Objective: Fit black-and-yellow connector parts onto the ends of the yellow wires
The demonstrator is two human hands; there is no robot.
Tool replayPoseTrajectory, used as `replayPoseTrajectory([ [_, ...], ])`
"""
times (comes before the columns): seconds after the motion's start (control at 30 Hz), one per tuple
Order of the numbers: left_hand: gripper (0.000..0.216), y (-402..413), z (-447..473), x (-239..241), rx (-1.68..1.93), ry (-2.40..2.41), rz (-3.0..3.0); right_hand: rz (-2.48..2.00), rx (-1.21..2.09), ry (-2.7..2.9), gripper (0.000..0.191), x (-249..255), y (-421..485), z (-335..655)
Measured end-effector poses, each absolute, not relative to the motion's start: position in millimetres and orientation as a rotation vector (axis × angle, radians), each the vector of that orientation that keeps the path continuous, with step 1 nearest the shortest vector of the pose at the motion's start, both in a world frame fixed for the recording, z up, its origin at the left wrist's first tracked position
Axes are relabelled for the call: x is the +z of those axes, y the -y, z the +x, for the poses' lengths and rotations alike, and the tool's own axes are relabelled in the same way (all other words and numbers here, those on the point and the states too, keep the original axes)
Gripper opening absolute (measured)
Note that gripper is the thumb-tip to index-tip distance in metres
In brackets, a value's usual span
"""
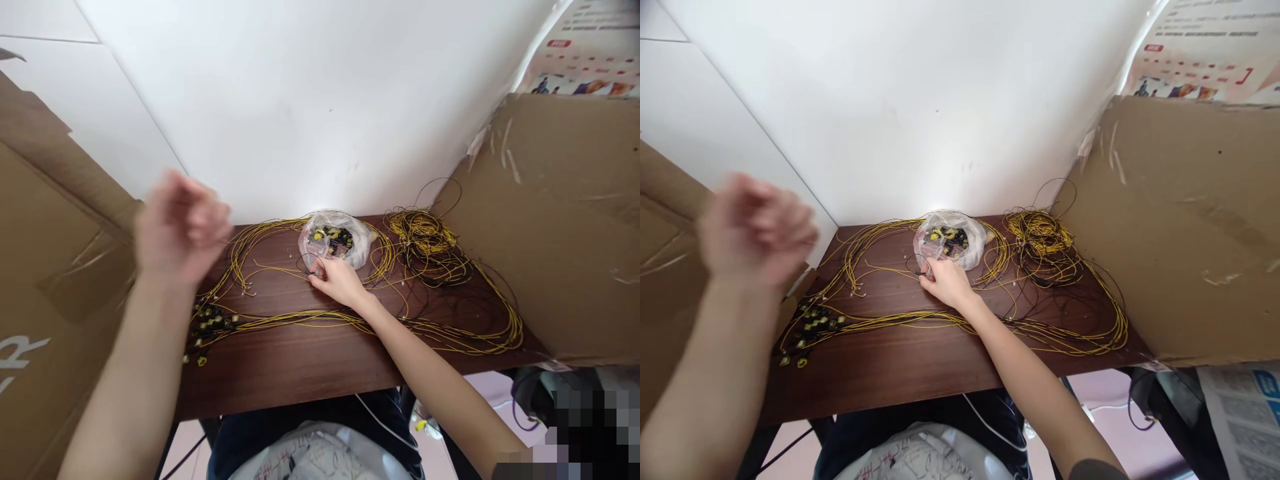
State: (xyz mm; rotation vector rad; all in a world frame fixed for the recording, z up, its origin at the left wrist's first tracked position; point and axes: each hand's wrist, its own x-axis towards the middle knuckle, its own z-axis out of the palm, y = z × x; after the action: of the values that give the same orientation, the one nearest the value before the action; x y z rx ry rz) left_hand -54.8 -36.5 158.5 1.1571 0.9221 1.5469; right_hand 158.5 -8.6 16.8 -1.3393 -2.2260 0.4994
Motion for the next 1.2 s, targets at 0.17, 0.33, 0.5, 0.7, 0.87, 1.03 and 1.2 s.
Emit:
replayPoseTrajectory([
  [0.17,0.013,18.1,-19.5,60.0,1.212,-1.360,1.945,-1.285,0.476,2.213,0.008,15.7,8.8,156.6],
  [0.33,0.030,18.7,-5.5,11.3,1.020,-1.282,2.389,-1.260,0.461,2.160,0.008,16.6,9.8,156.5],
  [0.5,0.033,24.1,-7.3,5.7,1.050,-1.269,2.328,-1.188,0.452,2.120,0.008,15.8,10.6,156.2],
  [0.7,0.024,28.1,-8.7,6.0,1.155,-1.283,2.271,-1.144,0.426,2.095,0.008,13.6,12.8,154.4],
  [0.87,0.016,29.5,-9.5,5.5,1.260,-1.289,2.206,-1.128,0.428,2.109,0.010,14.5,12.8,154.7],
  [1.03,0.019,30.2,-9.8,4.9,1.261,-1.374,2.257,-1.092,0.417,2.099,0.010,14.3,12.7,155.0],
  [1.2,0.018,28.3,-12.2,6.5,1.283,-1.384,2.207,-1.086,0.422,2.098,0.011,13.7,12.6,155.4],
])
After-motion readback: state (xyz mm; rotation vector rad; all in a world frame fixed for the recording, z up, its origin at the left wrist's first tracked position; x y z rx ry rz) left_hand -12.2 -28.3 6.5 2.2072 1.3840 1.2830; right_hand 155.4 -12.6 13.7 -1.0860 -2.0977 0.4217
